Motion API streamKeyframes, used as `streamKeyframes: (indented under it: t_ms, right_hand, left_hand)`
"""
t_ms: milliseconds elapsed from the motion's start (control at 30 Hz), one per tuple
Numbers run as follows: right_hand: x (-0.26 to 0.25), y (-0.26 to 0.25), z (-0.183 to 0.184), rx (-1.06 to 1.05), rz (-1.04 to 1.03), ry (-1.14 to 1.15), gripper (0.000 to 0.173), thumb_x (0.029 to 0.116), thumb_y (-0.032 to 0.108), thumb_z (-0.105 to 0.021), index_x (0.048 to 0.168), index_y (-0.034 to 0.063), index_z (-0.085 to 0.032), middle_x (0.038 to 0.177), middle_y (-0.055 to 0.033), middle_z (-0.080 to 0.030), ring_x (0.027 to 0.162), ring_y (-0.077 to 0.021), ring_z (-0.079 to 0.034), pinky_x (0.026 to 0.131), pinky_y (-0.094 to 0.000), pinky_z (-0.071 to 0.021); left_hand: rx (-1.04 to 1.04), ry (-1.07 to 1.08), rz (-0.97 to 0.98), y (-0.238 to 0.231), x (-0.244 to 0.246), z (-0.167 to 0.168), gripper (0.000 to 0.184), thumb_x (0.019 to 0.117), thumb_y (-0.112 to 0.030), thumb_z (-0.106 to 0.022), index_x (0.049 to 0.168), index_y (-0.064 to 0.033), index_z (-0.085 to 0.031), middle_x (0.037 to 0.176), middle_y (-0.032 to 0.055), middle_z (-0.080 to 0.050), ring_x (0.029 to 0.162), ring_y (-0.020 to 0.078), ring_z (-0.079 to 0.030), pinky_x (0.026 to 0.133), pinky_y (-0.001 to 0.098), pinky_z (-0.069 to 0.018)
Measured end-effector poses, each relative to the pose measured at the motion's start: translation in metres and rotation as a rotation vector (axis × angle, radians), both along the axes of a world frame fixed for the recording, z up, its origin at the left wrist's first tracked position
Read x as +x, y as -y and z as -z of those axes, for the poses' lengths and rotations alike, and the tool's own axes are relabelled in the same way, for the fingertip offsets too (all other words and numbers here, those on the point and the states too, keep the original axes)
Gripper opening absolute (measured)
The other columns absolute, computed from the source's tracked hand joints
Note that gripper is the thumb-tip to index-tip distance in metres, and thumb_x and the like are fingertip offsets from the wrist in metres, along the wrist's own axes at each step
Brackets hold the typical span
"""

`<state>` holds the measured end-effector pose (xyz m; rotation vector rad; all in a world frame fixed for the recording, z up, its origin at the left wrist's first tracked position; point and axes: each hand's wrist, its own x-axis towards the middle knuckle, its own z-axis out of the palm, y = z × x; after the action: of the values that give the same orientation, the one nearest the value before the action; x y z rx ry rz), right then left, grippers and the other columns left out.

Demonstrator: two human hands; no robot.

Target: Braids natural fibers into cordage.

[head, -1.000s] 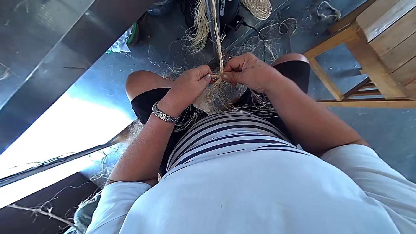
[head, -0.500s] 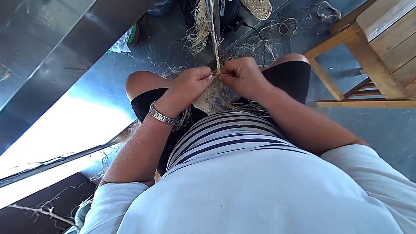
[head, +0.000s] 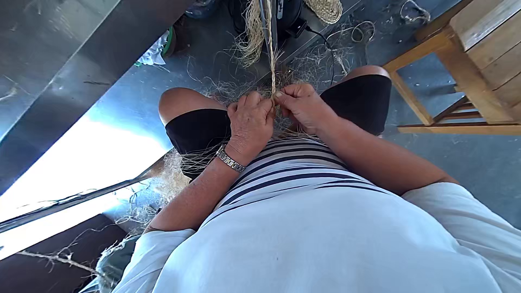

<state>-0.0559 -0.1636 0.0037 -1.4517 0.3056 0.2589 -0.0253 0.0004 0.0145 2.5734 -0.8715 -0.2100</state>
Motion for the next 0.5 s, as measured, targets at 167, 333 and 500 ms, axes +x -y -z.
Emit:
streamKeyframes:
  t_ms: [167,333,500]
  right_hand:
    - [-0.001,0.0,0.004,0.018,0.025,-0.04,0.016,0.0979,0.008,-0.066,0.082,0.0064,-0.062,0.065,0.0052,-0.054,0.052,0.0001,-0.045,0.049,-0.015,-0.0369]
    - [-0.001,0.009,0.004,0.206,-0.046,-0.147,0.018,0.1042,0.008,-0.055,0.086,0.0095,-0.057,0.061,0.0063,-0.051,0.043,0.0015,-0.035,0.04,-0.0135,-0.0274]
    - [0.0,0.021,-0.002,0.28,-0.163,-0.163,0.02,0.106,0.01,-0.05,0.087,0.0122,-0.056,0.06,0.009,-0.043,0.044,0.0022,-0.033,0.04,-0.0127,-0.0276]
  left_hand:
    - [0.121,0.117,0.058,0.001,-0.004,0.001,0.029,0.1028,-0.021,-0.047,0.101,-0.0086,-0.074,0.108,0.0138,-0.067,0.111,0.0354,-0.061,0.099,0.0629,-0.0338]
    - [-0.286,-0.669,-0.135,-0.003,0.019,-0.004,0.024,0.1023,-0.013,-0.05,0.094,-0.0045,-0.071,0.102,0.0014,-0.067,0.099,0.0097,-0.06,0.09,0.0349,-0.0458]
    - [-0.981,-1.48,-0.114,-0.034,0.048,0.003,0.036,0.104,-0.017,-0.033,0.082,-0.0191,-0.061,0.079,-0.0024,-0.065,0.075,0.0117,-0.065,0.078,0.0329,-0.0579]
